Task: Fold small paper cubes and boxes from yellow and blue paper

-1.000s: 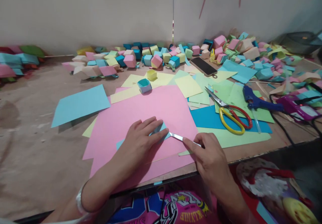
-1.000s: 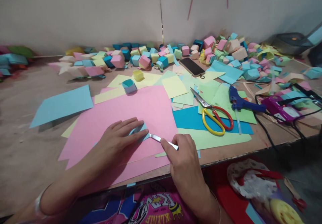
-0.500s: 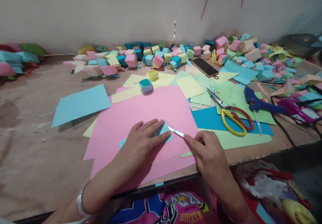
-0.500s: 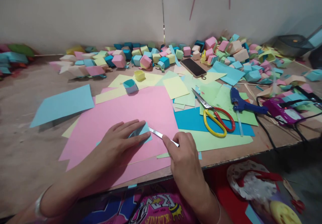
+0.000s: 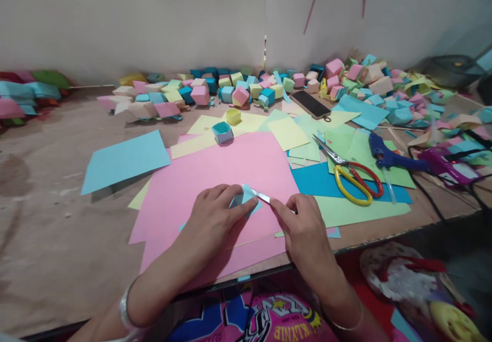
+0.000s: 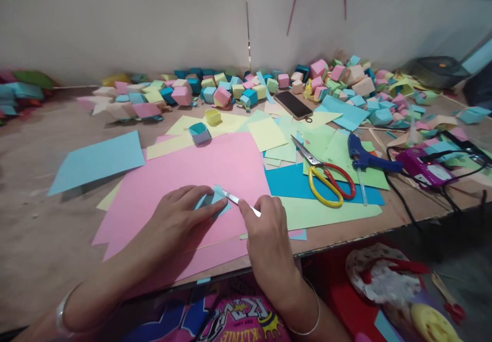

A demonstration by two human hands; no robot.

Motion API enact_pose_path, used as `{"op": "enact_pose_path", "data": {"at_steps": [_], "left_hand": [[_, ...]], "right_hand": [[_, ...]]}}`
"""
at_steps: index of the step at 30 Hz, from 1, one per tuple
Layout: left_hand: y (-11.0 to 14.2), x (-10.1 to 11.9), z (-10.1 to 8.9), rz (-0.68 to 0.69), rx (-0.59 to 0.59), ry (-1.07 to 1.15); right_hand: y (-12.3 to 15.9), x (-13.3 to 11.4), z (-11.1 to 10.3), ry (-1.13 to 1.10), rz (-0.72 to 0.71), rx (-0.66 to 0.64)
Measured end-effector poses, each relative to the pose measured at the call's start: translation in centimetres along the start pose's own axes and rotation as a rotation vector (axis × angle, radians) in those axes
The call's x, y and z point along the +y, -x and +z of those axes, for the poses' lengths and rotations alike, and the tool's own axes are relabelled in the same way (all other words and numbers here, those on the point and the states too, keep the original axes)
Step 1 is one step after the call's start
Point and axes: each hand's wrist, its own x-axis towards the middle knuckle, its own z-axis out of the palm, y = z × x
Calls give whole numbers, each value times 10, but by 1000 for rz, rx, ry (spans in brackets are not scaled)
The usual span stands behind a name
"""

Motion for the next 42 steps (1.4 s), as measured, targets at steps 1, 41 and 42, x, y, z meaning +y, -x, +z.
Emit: {"op": "enact_pose_path", "data": {"at_steps": [1,41,42], "left_hand": [[0,0,0,1,1,-7],[20,-85,-59,-29,374,-54],[18,-90,-61,-13,425,-166]], "right_hand": [[-1,-1,0,9,2,1],[-132,-27,-7,33,-568,124],[-138,-26,-2,63,-580,187]]}}
